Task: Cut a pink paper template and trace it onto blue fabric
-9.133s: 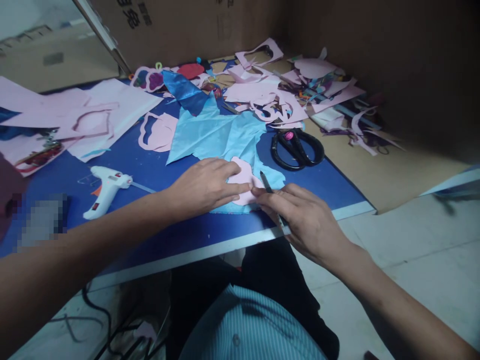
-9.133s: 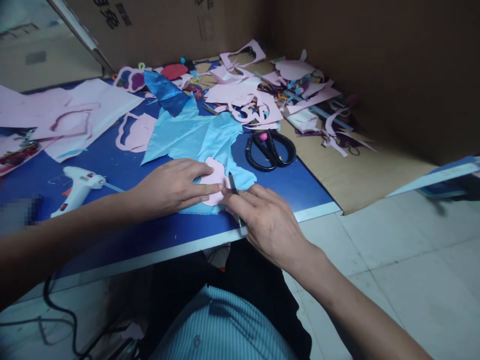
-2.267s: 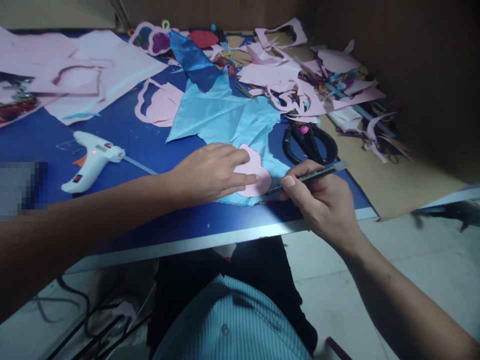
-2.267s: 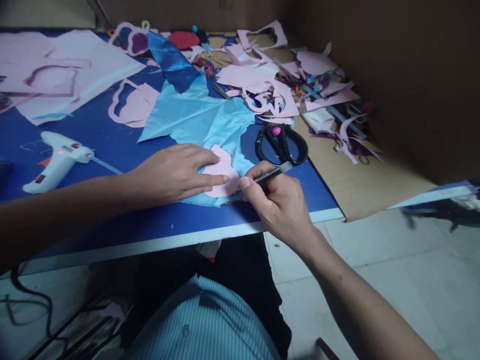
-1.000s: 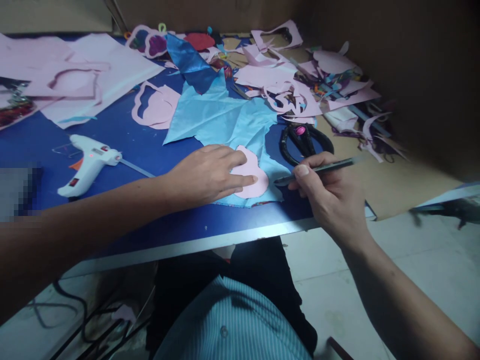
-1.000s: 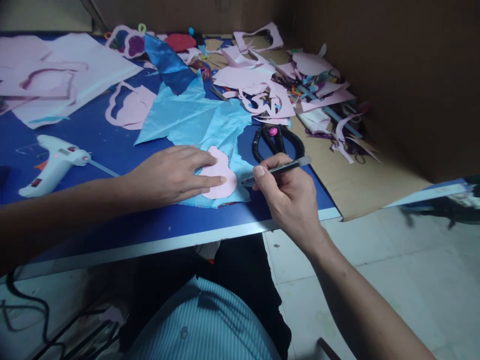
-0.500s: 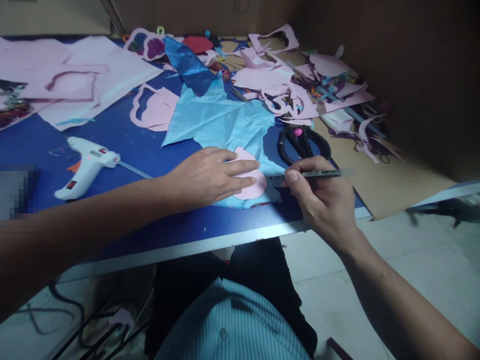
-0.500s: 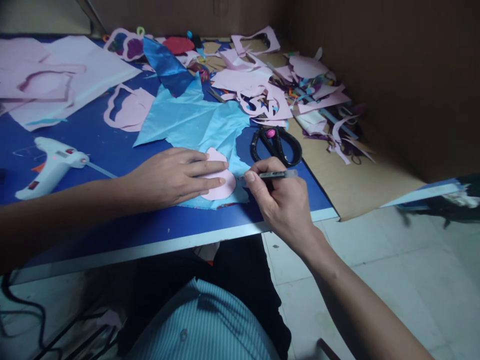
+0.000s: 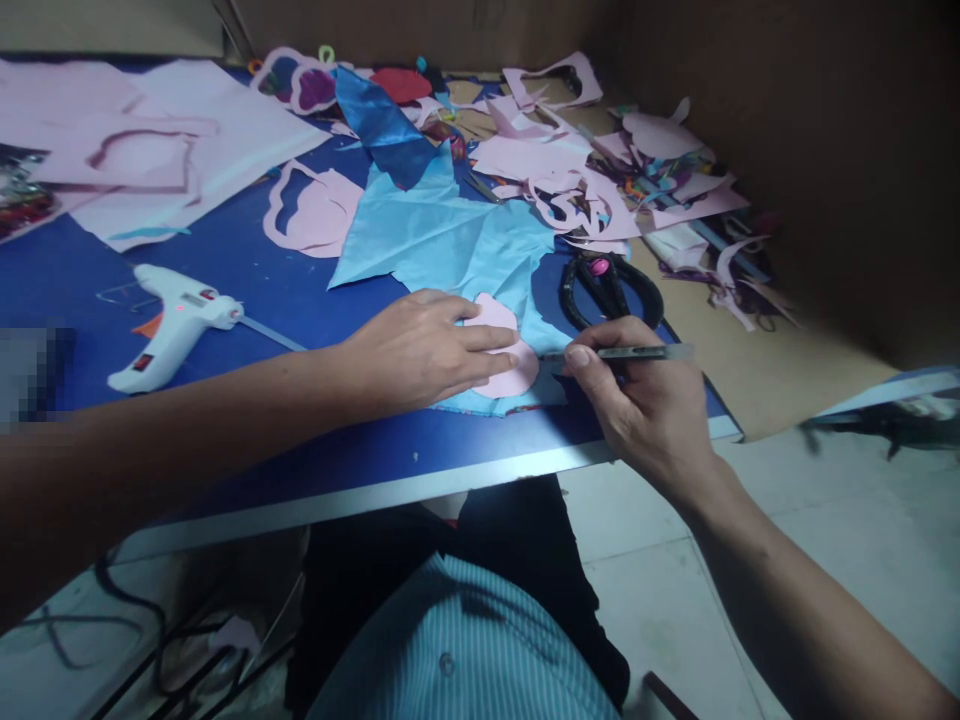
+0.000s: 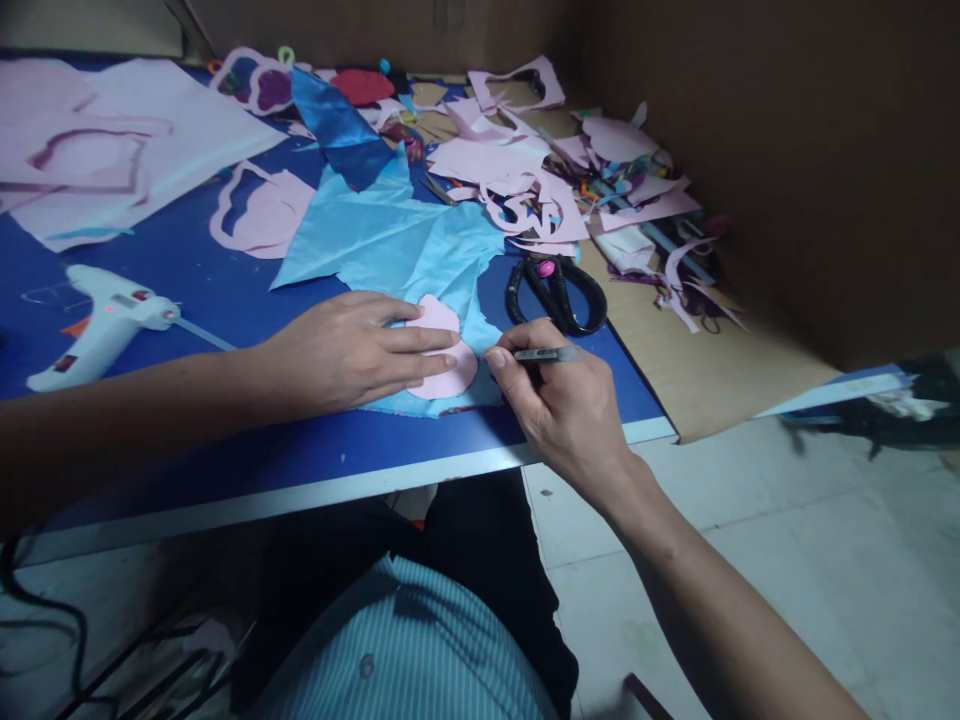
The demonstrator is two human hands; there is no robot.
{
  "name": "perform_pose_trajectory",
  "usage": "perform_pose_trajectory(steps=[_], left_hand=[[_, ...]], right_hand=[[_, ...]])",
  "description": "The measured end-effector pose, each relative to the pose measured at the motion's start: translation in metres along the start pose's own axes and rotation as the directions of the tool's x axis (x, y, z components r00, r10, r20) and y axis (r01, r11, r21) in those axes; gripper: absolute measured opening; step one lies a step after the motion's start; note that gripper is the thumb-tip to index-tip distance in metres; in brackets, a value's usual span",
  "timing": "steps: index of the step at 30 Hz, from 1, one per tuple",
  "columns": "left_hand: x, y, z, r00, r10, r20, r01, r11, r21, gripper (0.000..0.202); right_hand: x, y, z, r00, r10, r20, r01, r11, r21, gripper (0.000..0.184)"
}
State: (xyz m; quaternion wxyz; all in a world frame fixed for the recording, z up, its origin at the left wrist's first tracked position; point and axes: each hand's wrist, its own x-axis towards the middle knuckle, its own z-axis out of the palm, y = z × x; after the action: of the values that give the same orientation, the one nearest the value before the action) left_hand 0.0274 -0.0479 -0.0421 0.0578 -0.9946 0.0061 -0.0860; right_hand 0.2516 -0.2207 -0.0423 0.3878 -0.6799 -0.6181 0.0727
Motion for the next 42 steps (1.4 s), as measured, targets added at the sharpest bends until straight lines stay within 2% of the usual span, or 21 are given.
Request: perform_pose_trajectory(steps=[5, 9, 14, 20, 26, 30, 36, 42], left_hand=[[0.000, 0.001, 0.001, 1.000, -0.016, -0.022, 0.015, 1.000, -0.024, 0.037], [0.000, 0.001, 0.002, 0.998, -0.028, -0.056, 0.025, 0.998, -0.058, 0.037], [0.001, 0.001, 0.003, 0.999, -0.027, -0.043, 0.024, 0.997, -0.070, 0.037], [0.001, 0.001, 0.003, 0.999, -0.020, -0.027, 0.018, 0.997, -0.074, 0.033], [0.002, 0.002, 0.001, 1.000, -0.021, -0.021, 0.019, 0.994, -0.108, 0.031], [0.002, 0.002, 0.001, 1.000, -0.013, -0.013, 0.012, 0.996, -0.091, 0.034], [0.002, 0.002, 0.002, 1.000, -0.002, -0.008, 0.001, 0.999, -0.052, 0.038], [0.001, 0.001, 0.003, 0.999, -0.007, -0.034, 0.004, 0.997, -0.078, 0.035]], right_hand=[[-0.005, -0.003, -0.003, 1.000, -0.026, 0.006, 0.026, 0.999, -0.025, 0.014], [-0.010, -0.009, -0.006, 0.999, 0.027, -0.024, -0.028, 0.999, -0.038, 0.017], [-0.007, -0.017, -0.007, 0.997, 0.077, 0.032, -0.079, 0.995, 0.057, 0.028], [-0.005, -0.025, -0.003, 0.994, 0.100, 0.045, -0.105, 0.987, 0.124, 0.027], [-0.009, -0.037, 0.008, 0.987, 0.093, 0.128, -0.121, 0.966, 0.227, 0.027], [-0.010, -0.038, 0.013, 0.990, 0.066, 0.122, -0.094, 0.965, 0.244, 0.021], [-0.009, -0.036, 0.014, 0.995, 0.010, 0.103, -0.032, 0.976, 0.216, 0.022], [-0.010, -0.032, 0.012, 0.995, 0.011, 0.100, -0.030, 0.980, 0.199, 0.023]])
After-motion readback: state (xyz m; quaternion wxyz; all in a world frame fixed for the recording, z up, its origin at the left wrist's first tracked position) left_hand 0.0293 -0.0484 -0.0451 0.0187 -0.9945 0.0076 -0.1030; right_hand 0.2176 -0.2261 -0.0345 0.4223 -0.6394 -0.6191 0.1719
